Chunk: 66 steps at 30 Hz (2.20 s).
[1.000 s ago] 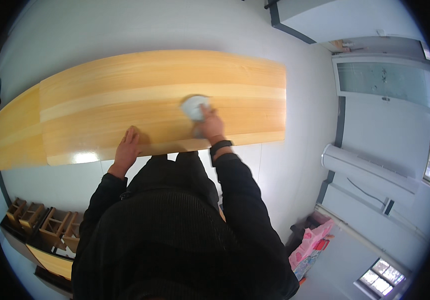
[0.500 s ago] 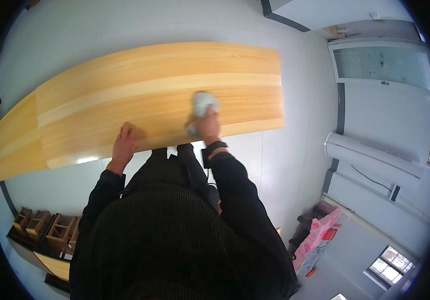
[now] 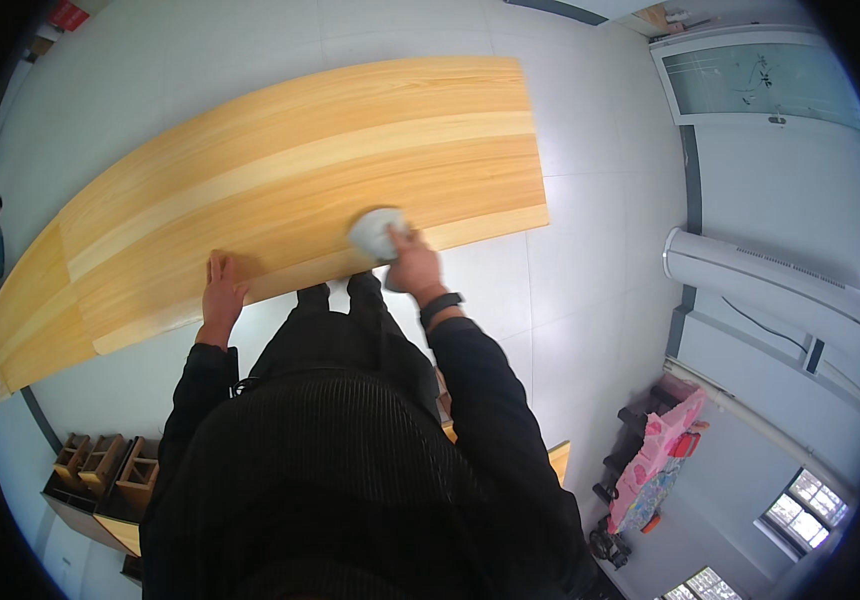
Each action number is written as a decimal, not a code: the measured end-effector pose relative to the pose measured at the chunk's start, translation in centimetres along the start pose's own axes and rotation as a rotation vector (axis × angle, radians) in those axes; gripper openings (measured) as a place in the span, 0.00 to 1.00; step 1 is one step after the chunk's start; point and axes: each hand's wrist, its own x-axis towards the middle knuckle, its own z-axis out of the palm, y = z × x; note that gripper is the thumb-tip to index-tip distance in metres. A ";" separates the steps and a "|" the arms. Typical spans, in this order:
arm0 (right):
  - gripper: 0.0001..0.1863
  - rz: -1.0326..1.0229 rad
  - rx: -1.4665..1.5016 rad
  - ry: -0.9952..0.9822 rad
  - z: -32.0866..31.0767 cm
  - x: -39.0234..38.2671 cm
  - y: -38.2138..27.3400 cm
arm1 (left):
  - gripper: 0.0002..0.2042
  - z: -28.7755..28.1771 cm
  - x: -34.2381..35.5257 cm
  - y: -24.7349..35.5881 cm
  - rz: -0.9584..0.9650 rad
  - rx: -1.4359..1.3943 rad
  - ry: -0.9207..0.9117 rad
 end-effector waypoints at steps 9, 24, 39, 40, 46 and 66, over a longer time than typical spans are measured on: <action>0.40 0.767 0.043 0.345 -7.3 2.0 19.1 | 0.36 2.1 -1.9 -2.6 -0.131 -0.150 0.154; 0.45 0.073 0.129 0.088 -3.0 13.8 -1.2 | 0.42 3.3 -4.6 -4.4 -0.390 -0.170 0.168; 0.25 -0.714 0.067 -0.315 2.0 3.4 -6.1 | 0.48 1.1 -4.6 -3.0 -0.358 -0.027 0.071; 0.25 -0.664 0.069 -0.264 0.9 3.2 -3.5 | 0.48 1.3 -4.6 -3.1 -0.355 -0.017 0.088; 0.37 0.136 0.088 -0.009 -5.5 1.4 10.7 | 0.46 1.5 -4.3 -3.2 -0.331 -0.055 0.108; 0.40 0.694 0.188 0.369 -10.9 17.6 12.8 | 0.48 -0.2 -4.0 -2.6 -0.368 -0.040 0.086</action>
